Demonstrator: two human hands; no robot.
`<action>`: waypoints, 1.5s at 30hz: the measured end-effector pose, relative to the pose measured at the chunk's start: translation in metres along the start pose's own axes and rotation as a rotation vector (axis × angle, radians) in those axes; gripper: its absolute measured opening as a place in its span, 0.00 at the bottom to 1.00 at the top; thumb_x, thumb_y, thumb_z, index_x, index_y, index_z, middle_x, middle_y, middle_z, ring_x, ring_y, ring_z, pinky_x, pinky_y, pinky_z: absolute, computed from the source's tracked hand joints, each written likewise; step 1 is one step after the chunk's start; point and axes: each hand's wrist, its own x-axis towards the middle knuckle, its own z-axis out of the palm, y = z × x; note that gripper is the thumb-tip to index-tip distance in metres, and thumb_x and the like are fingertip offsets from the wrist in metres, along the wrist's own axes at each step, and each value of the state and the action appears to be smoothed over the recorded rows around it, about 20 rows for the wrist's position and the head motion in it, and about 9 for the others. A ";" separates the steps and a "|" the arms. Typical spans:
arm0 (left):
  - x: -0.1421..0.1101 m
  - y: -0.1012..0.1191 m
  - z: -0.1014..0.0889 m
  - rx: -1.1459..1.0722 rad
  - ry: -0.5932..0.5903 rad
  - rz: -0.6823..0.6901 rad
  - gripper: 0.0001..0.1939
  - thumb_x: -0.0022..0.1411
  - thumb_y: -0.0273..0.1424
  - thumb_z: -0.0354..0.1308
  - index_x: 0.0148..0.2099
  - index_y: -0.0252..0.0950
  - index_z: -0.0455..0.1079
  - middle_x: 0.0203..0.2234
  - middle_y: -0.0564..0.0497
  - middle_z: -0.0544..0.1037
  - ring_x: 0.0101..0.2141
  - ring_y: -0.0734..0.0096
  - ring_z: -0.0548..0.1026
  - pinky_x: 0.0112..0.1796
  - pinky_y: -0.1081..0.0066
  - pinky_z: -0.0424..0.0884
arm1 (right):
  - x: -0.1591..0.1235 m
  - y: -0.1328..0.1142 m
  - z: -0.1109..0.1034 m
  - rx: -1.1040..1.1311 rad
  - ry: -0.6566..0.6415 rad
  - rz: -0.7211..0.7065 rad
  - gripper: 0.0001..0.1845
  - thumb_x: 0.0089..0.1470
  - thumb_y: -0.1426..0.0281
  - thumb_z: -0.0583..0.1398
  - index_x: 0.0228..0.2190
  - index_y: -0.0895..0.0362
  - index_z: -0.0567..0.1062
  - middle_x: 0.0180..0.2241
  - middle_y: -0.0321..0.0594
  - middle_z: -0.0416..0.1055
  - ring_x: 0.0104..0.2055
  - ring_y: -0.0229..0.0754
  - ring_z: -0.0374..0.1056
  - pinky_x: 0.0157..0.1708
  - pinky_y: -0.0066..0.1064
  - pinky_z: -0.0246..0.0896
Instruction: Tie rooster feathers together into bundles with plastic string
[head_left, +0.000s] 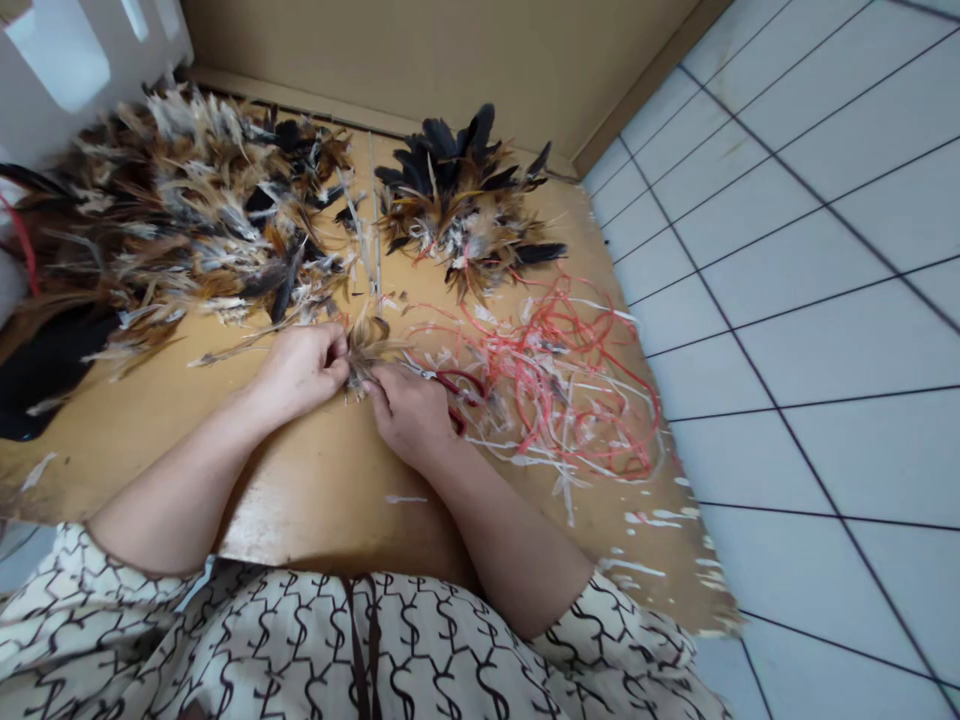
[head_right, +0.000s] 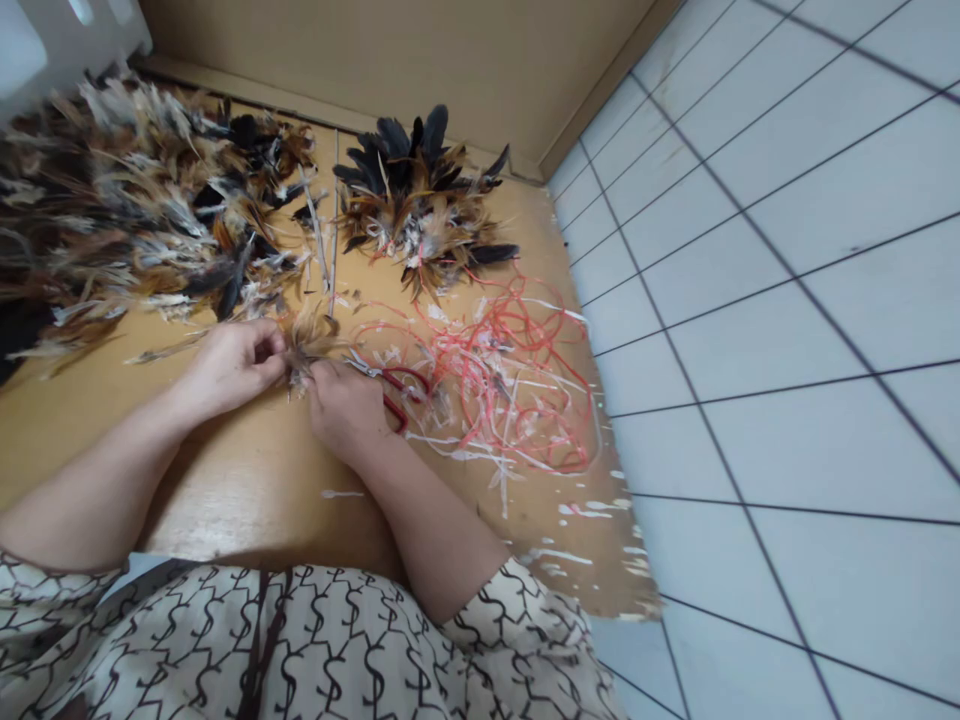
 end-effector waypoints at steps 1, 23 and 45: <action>0.000 0.000 0.000 -0.007 0.003 -0.002 0.04 0.46 0.25 0.51 0.23 0.38 0.61 0.13 0.59 0.63 0.18 0.76 0.61 0.23 0.74 0.57 | 0.000 0.001 0.000 -0.006 -0.001 -0.005 0.15 0.59 0.69 0.49 0.34 0.60 0.73 0.33 0.48 0.75 0.35 0.43 0.70 0.29 0.30 0.55; 0.004 -0.008 -0.003 -0.570 -0.122 -0.149 0.09 0.44 0.33 0.60 0.28 0.35 0.66 0.17 0.55 0.70 0.19 0.78 0.66 0.24 0.74 0.63 | 0.008 0.010 0.005 1.056 0.294 0.272 0.19 0.44 0.62 0.58 0.13 0.56 0.58 0.15 0.27 0.46 0.20 0.30 0.44 0.23 0.27 0.43; 0.001 -0.005 -0.008 -0.156 -0.109 -0.076 0.08 0.52 0.30 0.54 0.22 0.35 0.68 0.14 0.56 0.67 0.18 0.76 0.62 0.24 0.74 0.57 | 0.006 0.005 0.008 1.135 0.325 0.280 0.20 0.45 0.58 0.60 0.14 0.56 0.60 0.15 0.27 0.48 0.20 0.30 0.44 0.22 0.27 0.42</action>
